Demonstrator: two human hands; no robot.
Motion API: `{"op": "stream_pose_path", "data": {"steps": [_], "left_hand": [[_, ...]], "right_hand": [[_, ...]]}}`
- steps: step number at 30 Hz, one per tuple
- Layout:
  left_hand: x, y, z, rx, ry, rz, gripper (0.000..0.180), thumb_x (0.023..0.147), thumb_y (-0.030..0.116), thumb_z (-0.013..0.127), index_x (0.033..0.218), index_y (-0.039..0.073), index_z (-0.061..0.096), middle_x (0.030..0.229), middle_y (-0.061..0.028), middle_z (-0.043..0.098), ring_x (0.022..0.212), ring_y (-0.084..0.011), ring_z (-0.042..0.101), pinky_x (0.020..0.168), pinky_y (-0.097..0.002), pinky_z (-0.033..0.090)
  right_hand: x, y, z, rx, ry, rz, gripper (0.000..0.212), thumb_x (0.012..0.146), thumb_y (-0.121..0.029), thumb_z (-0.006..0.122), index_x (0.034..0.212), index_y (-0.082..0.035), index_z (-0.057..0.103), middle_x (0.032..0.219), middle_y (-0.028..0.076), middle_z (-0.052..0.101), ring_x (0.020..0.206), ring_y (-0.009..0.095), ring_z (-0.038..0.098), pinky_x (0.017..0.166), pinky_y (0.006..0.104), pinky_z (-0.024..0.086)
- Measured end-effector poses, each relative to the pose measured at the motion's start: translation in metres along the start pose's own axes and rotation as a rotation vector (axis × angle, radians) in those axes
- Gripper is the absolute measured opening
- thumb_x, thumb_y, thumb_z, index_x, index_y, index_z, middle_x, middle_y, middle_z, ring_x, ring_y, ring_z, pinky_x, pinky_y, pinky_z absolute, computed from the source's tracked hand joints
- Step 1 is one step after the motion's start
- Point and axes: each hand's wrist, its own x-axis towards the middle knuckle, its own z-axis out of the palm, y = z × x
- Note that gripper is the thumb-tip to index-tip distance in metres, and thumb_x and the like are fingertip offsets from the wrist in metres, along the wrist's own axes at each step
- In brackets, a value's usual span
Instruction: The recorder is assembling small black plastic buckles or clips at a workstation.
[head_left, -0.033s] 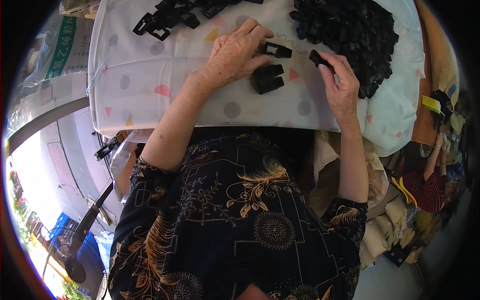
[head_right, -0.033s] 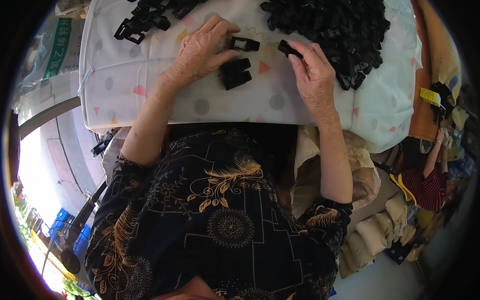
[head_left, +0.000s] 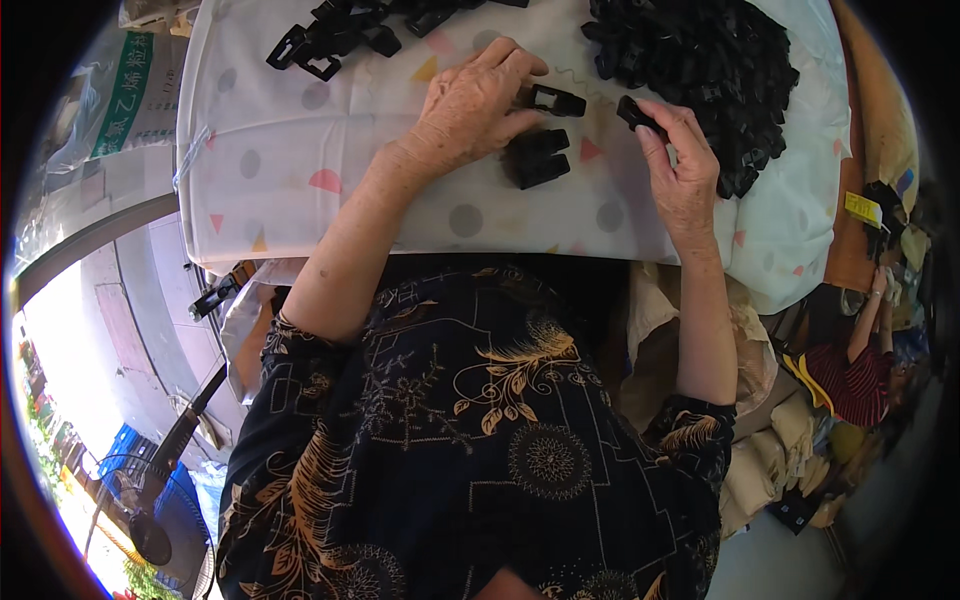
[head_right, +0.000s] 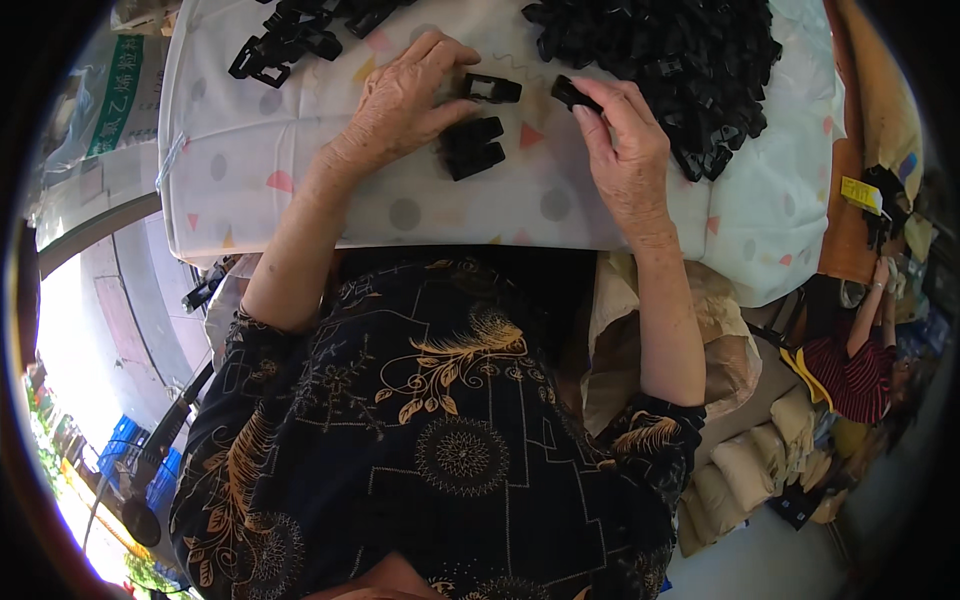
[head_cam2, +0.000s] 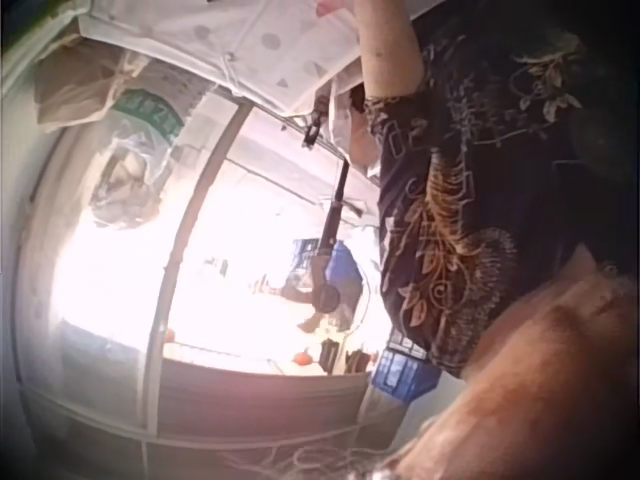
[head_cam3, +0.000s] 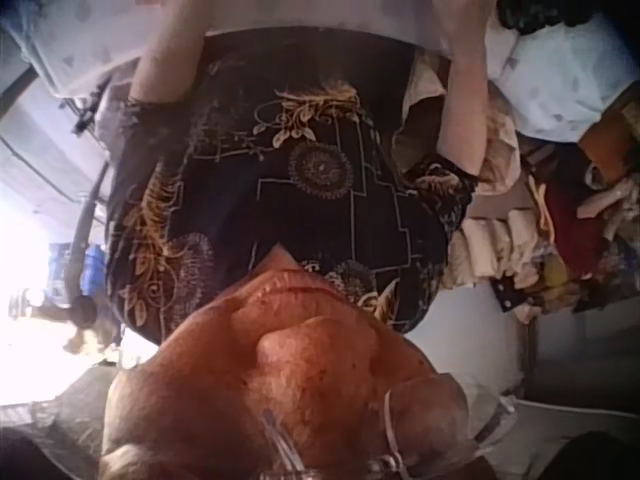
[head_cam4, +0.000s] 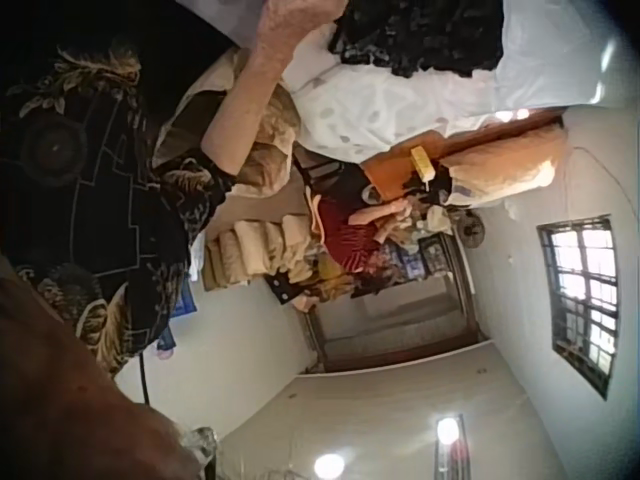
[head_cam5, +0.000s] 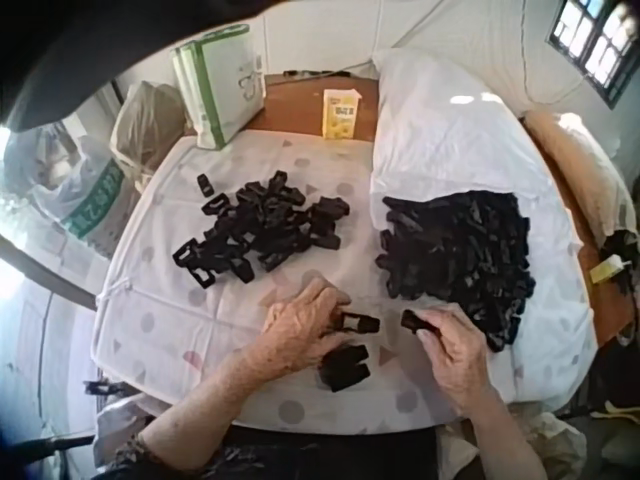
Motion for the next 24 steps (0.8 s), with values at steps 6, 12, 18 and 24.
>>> {"op": "stream_pose_path", "data": {"steps": [6,12,18,24], "left_hand": [[0.001,-0.003,-0.001,0.030,-0.023,-0.006,0.032,0.082,0.021,0.075,0.109,0.011,0.061,0.111,-0.0058,0.057,0.102,-0.0284,0.064,0.086,-0.0423,0.051],[0.001,-0.002,0.000,-0.001,0.013,0.035,0.036,0.078,0.019,0.077,0.108,0.010,0.060,0.109,-0.0052,0.057,0.097,-0.0282,0.063,0.077,-0.0408,0.052],[0.001,-0.006,0.001,0.018,0.019,0.046,0.037,0.076,0.018,0.078,0.107,0.010,0.061,0.110,-0.0051,0.058,0.094,-0.0287,0.064,0.075,-0.0407,0.053],[0.001,-0.006,-0.001,0.009,-0.007,0.049,0.034,0.077,0.019,0.077,0.105,0.010,0.062,0.110,-0.0054,0.058,0.096,-0.0283,0.064,0.077,-0.0411,0.053]], "right_hand": [[0.027,-0.018,0.035,-0.063,0.057,-0.434,0.029,0.083,0.005,0.071,0.110,-0.004,0.071,0.103,0.008,0.067,0.092,0.025,0.063,0.083,0.0339,0.053],[0.031,-0.014,0.043,-0.189,0.054,-0.551,0.034,0.074,0.008,0.075,0.106,-0.002,0.071,0.100,0.009,0.066,0.091,0.027,0.063,0.078,0.0356,0.055],[0.022,-0.005,0.050,-0.330,0.049,-0.595,0.036,0.075,0.004,0.072,0.110,-0.005,0.071,0.113,0.006,0.064,0.106,0.026,0.061,0.088,0.0372,0.050],[0.015,-0.008,0.045,-0.316,0.037,-0.528,0.038,0.077,-0.002,0.073,0.115,-0.007,0.069,0.124,0.007,0.062,0.113,0.026,0.059,0.092,0.0383,0.047]]}}
